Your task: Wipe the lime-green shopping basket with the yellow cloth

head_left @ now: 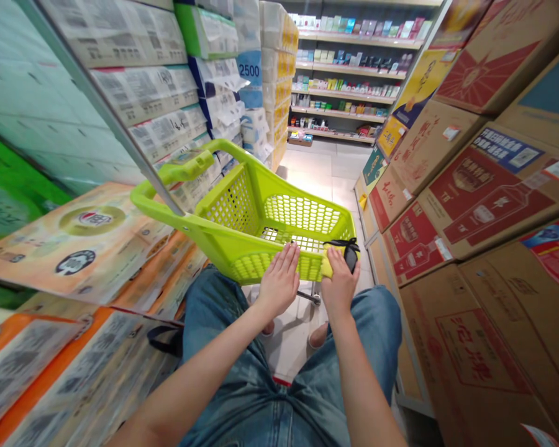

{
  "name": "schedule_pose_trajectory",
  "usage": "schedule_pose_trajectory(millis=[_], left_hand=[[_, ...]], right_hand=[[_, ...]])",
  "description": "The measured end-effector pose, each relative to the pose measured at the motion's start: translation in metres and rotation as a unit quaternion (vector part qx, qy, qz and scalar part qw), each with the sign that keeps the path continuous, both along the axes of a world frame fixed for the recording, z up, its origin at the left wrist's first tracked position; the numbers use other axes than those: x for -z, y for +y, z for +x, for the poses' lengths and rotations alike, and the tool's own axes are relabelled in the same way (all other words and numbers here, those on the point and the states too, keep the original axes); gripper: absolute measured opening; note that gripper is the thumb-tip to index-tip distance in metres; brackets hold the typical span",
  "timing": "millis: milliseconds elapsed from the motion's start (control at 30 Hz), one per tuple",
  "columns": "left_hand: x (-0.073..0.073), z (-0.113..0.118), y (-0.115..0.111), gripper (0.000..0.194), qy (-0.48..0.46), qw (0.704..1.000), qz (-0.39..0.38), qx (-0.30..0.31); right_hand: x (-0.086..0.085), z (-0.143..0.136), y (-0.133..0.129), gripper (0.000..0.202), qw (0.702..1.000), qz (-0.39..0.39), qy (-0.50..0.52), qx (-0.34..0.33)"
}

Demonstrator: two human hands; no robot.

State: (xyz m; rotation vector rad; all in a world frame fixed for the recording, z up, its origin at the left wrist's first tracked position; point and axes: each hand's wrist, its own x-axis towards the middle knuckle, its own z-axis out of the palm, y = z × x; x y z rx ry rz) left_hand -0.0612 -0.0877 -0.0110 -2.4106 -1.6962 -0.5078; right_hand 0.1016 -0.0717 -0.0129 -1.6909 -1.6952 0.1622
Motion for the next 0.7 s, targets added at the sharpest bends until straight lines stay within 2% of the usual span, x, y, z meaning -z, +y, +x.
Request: schedule_pose_trajectory(millis=[100, 167, 233, 333, 400, 533, 600, 700], left_hand=[[0.000, -0.001, 0.000, 0.065, -0.010, 1.000, 0.001, 0.009], [0.001, -0.001, 0.001, 0.065, -0.011, 1.000, 0.001, 0.015], [0.002, -0.002, 0.001, 0.065, -0.009, 1.000, 0.004, 0.017], [0.003, -0.002, 0.001, 0.065, -0.005, 1.000, 0.013, 0.016], [0.003, -0.002, 0.001, 0.065, -0.003, 1.000, 0.013, 0.017], [0.001, -0.001, 0.001, 0.063, 0.001, 1.000, 0.005, 0.013], [0.000, -0.001, 0.001, 0.063, 0.001, 1.000, 0.002, 0.012], [0.000, 0.000, 0.001, 0.063, -0.002, 1.000, 0.001, 0.011]], right_hand=[[-0.008, -0.034, 0.001, 0.071, 0.998, 0.007, -0.025, -0.062], [-0.009, -0.042, 0.000, 0.071, 0.995, 0.020, -0.033, -0.088], [-0.006, -0.038, -0.001, 0.073, 0.992, 0.035, -0.044, -0.114], [0.003, -0.009, -0.004, 0.078, 0.987, 0.048, -0.063, -0.138], [0.012, 0.018, -0.006, 0.078, 0.990, 0.047, -0.058, -0.117], [0.026, 0.064, -0.006, 0.072, 0.999, 0.033, -0.005, -0.033], [0.028, 0.068, -0.005, 0.070, 0.999, 0.029, 0.013, 0.009], [0.023, 0.043, -0.003, 0.072, 0.999, 0.033, 0.003, 0.037]])
